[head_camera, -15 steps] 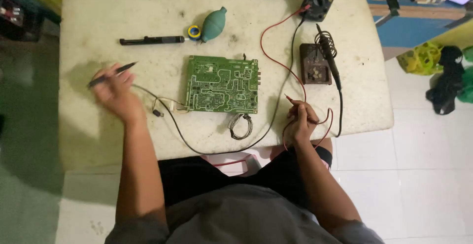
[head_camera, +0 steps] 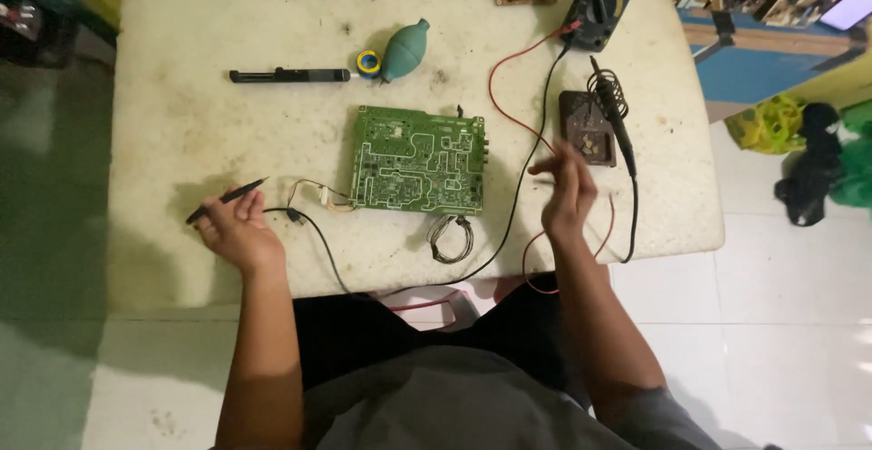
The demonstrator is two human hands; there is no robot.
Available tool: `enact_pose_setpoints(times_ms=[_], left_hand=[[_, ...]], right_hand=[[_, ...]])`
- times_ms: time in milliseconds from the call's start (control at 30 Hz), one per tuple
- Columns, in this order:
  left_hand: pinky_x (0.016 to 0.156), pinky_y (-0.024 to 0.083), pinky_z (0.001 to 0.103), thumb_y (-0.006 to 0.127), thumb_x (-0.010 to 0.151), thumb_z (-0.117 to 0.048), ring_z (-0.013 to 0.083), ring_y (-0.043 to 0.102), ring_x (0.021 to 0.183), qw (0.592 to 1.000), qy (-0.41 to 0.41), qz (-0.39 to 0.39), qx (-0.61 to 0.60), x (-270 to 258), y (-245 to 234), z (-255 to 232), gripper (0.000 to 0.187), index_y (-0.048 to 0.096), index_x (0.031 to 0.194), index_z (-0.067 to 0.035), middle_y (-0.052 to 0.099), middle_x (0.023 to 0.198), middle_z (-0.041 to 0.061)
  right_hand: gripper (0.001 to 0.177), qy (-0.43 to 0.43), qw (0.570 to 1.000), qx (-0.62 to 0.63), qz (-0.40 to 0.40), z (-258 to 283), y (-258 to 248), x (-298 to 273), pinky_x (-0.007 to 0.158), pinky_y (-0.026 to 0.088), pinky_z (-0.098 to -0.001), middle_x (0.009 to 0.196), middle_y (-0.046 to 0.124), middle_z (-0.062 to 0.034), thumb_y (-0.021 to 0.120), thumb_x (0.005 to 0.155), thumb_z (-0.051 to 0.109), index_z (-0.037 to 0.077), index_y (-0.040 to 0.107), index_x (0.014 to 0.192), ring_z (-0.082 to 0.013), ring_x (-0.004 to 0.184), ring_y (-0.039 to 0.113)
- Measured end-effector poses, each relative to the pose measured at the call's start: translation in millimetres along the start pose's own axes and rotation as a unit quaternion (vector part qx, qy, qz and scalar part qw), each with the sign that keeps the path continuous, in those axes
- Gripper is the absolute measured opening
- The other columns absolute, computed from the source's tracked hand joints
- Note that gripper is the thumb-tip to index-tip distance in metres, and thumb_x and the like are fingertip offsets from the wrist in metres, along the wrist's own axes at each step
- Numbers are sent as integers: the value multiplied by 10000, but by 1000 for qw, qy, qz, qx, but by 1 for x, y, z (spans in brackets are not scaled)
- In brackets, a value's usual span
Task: The person uses a multimeter to test various points on a green circuit board. They hold the black probe in their left hand and the red probe in their right hand, touching different components and traces on the board to check for continuity or voltage.
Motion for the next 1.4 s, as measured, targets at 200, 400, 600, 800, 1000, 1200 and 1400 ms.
enact_pose_setpoints(times_ms=[200,400,600,800,1000,1200,1400], left_hand=[[746,734,309,641,1053,-304,193,785,723,1000,19,14,-14,5,-2,16,270,494,1085,-80,714,953,119],[758,668,383,638,1053,-321,231,739,740,997,32,66,19,20,-23,42,272,511,1076,-83,739,953,180],[715,671,411,660,1057,-332,280,761,800,996,33,75,21,28,-34,53,293,554,1122,-66,743,950,206],[728,705,348,567,1137,-243,229,773,751,995,38,84,24,22,-31,48,166,529,1153,-82,720,975,191],[718,709,334,563,1134,-228,231,774,736,996,25,81,12,22,-31,50,164,513,1156,-74,717,960,198],[725,702,292,537,1144,-226,203,771,743,994,32,95,34,14,-24,39,142,498,1147,-90,702,962,178],[707,700,269,520,1145,-206,187,767,729,994,45,100,27,12,-19,36,129,495,1147,-80,698,960,168]], right_hand=[[503,-47,981,-150,-114,-68,48,136,972,555,-515,1229,593,-402,717,843,-77,-222,557,1297,-426,1093,651],[592,128,888,-303,-322,-101,45,254,742,643,-410,961,761,-169,875,550,339,29,672,1012,-304,804,768],[1093,257,817,-476,-200,-149,17,308,1044,535,-407,1301,651,-178,1060,586,636,-20,540,1289,-369,1346,511],[808,237,817,-504,-151,-134,37,296,1047,553,-526,1128,696,-196,1049,605,390,45,597,1179,-434,1144,706],[784,223,836,-483,-136,-123,52,271,1029,560,-514,1083,750,-135,979,601,471,106,568,1159,-350,1135,733],[752,216,842,-482,-110,-91,88,235,1080,525,-589,1198,688,-180,946,637,448,68,591,1180,-451,1176,689],[779,208,841,-486,-117,-94,91,219,1102,518,-579,1249,644,-164,911,643,450,94,527,1220,-436,1210,676]])
Point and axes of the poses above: each hand's wrist, its own x-axis towards the middle knuckle, its own y-axis out of the palm, z = x × y, the point moved 3 cm from there along x, towards the middle knuckle
